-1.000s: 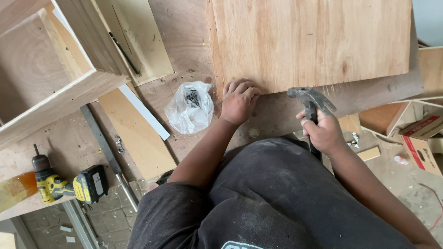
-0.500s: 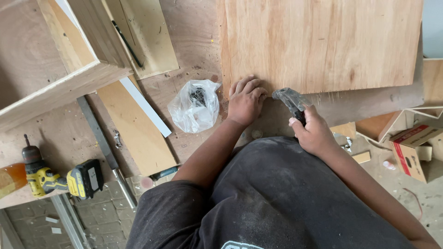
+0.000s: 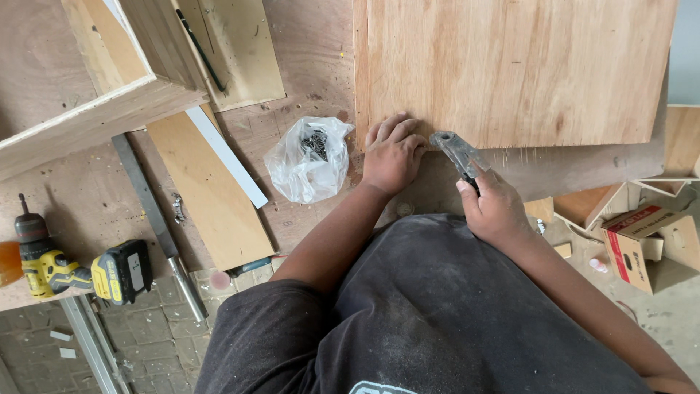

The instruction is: The person hammers nails into a rectangular wooden board using a hammer. They repeatedly pick up nails from a plastic bag and drive them into the wood, occasionally repositioning the board on the workbench.

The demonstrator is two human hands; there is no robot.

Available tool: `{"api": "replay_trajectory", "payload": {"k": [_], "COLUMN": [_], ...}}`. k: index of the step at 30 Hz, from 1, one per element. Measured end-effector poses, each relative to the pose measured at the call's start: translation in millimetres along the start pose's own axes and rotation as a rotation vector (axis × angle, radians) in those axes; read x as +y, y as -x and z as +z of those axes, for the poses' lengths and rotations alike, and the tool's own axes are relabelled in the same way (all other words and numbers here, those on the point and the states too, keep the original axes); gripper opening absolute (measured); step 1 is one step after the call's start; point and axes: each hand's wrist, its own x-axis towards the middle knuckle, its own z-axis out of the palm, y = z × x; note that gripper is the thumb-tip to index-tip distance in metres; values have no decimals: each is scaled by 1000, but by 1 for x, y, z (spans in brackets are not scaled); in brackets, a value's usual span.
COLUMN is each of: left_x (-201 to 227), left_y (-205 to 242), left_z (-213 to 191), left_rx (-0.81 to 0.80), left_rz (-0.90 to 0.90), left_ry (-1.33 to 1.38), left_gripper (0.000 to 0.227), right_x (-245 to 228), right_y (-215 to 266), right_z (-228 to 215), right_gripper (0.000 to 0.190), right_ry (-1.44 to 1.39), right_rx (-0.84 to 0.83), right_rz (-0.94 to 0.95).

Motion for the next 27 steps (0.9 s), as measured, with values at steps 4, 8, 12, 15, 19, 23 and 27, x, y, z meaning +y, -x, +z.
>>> {"api": "replay_trajectory", "payload": {"k": [4, 8, 12, 15, 19, 23, 27], "left_x": [-2, -2, -2, -4, -3, -2, -2], "left_y": [-1, -1, -1, 0, -1, 0, -2], "left_z": [0, -2, 1, 4, 1, 2, 3], "left_rx": [19, 17, 6, -15, -12, -1, 32], "left_rz": [18, 25, 17, 8, 3, 4, 24], "left_ry": [12, -2, 6, 1, -11, -13, 0], "left_gripper": [15, 16, 16, 17, 19, 17, 14], "right_x": [16, 2, 8, 2, -11, -20, -23], "right_y": [1, -2, -1, -6, -9, -8, -10], "right_z": [15, 7, 13, 11, 5, -3, -7], "right_gripper": [46, 45, 46, 45, 43, 45, 50], "right_ry": [-14, -27, 26, 29, 12, -13, 54], "right_rx": [43, 23, 46, 31, 31, 100, -75], "right_rz": [-78, -47, -69, -107, -138, -99, 36]}}
